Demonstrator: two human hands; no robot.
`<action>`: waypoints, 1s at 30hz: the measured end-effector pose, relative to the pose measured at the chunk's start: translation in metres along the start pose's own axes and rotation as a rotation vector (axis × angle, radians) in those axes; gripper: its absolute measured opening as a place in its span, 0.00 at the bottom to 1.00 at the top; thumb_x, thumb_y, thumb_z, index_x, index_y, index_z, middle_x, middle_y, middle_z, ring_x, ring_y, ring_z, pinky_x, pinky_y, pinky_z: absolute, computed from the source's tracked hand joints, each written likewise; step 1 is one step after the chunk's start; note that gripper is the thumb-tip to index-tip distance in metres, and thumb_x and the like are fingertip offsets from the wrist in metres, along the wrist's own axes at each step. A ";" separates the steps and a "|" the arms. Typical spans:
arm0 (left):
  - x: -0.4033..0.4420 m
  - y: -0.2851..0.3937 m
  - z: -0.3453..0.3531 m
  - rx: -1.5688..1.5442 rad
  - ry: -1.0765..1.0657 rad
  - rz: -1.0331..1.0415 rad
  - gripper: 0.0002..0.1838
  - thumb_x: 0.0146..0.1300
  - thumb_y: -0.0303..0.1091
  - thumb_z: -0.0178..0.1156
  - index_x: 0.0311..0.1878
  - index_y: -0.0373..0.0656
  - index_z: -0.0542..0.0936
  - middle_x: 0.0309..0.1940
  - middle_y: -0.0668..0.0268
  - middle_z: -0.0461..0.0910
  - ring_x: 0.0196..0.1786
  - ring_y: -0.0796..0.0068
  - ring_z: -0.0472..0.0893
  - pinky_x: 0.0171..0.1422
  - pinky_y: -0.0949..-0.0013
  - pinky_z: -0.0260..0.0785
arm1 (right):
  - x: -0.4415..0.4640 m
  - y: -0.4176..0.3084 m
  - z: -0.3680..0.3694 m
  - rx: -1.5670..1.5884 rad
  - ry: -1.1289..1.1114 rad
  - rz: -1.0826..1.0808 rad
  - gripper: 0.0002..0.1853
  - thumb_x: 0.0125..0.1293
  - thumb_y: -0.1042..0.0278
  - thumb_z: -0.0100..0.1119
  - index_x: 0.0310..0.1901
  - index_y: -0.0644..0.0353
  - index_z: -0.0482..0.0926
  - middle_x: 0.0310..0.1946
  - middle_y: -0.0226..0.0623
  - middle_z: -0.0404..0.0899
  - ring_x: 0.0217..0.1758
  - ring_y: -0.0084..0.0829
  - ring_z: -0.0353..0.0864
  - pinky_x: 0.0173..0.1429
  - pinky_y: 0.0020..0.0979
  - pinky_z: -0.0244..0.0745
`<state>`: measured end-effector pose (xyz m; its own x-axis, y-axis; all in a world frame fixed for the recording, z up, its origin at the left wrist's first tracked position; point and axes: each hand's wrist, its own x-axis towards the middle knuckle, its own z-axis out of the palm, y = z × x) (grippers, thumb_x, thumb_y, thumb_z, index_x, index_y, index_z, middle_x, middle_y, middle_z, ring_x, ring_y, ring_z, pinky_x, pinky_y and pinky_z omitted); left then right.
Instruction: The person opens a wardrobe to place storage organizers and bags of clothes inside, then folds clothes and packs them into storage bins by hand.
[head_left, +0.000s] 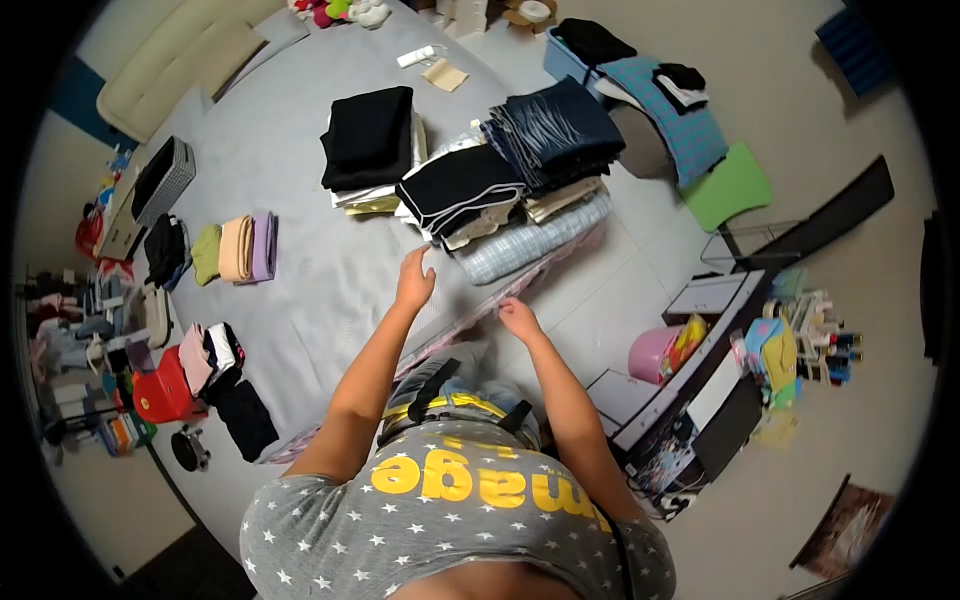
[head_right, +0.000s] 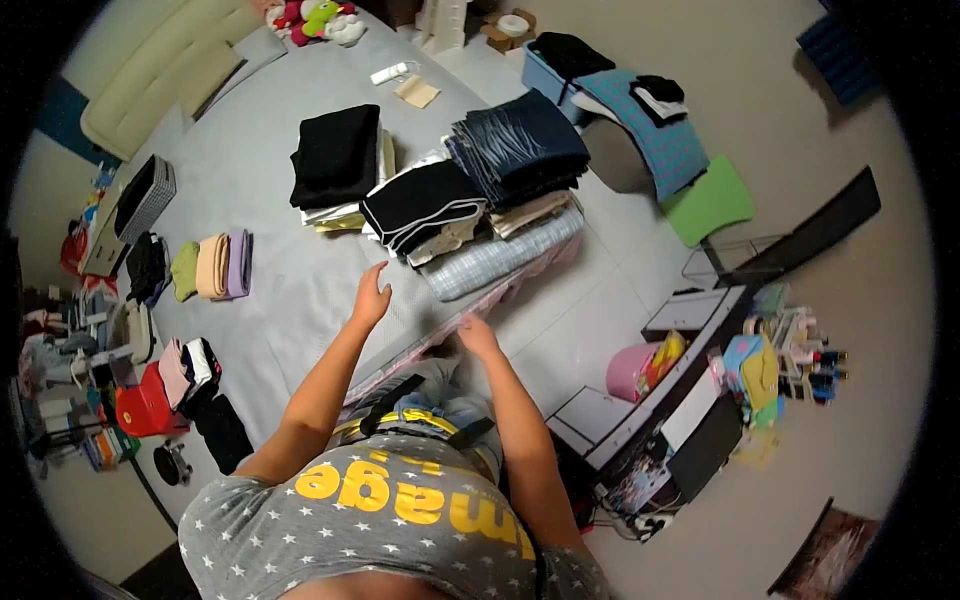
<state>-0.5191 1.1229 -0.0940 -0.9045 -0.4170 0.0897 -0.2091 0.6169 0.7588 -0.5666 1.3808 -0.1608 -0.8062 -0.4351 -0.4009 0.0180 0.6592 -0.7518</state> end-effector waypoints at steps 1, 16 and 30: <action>0.007 0.000 -0.001 0.040 0.056 -0.012 0.27 0.50 0.23 0.56 0.57 0.40 0.68 0.53 0.51 0.70 0.57 0.50 0.68 0.63 0.59 0.60 | 0.019 0.004 0.003 0.191 0.008 -0.024 0.18 0.56 0.65 0.55 0.49 0.60 0.73 0.36 0.37 0.80 0.38 0.35 0.80 0.43 0.34 0.74; 0.204 0.028 0.102 0.477 -0.079 -0.241 0.27 0.66 0.52 0.42 0.66 0.56 0.61 0.69 0.59 0.54 0.71 0.56 0.50 0.68 0.36 0.42 | 0.228 0.011 -0.016 1.360 0.133 0.590 0.24 0.63 0.70 0.46 0.61 0.58 0.60 0.62 0.42 0.61 0.67 0.39 0.57 0.68 0.42 0.54; 0.166 -0.076 0.118 0.057 -0.045 -0.420 0.28 0.64 0.39 0.49 0.67 0.45 0.59 0.71 0.64 0.50 0.73 0.61 0.47 0.74 0.53 0.36 | 0.309 0.037 0.001 1.310 0.148 0.771 0.08 0.65 0.64 0.38 0.37 0.53 0.70 0.30 0.28 0.70 0.32 0.25 0.67 0.41 0.28 0.65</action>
<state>-0.6972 1.0860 -0.2128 -0.7516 -0.6109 -0.2488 -0.5819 0.4366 0.6861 -0.8146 1.2706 -0.3132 -0.4041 -0.1347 -0.9047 0.8779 -0.3351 -0.3422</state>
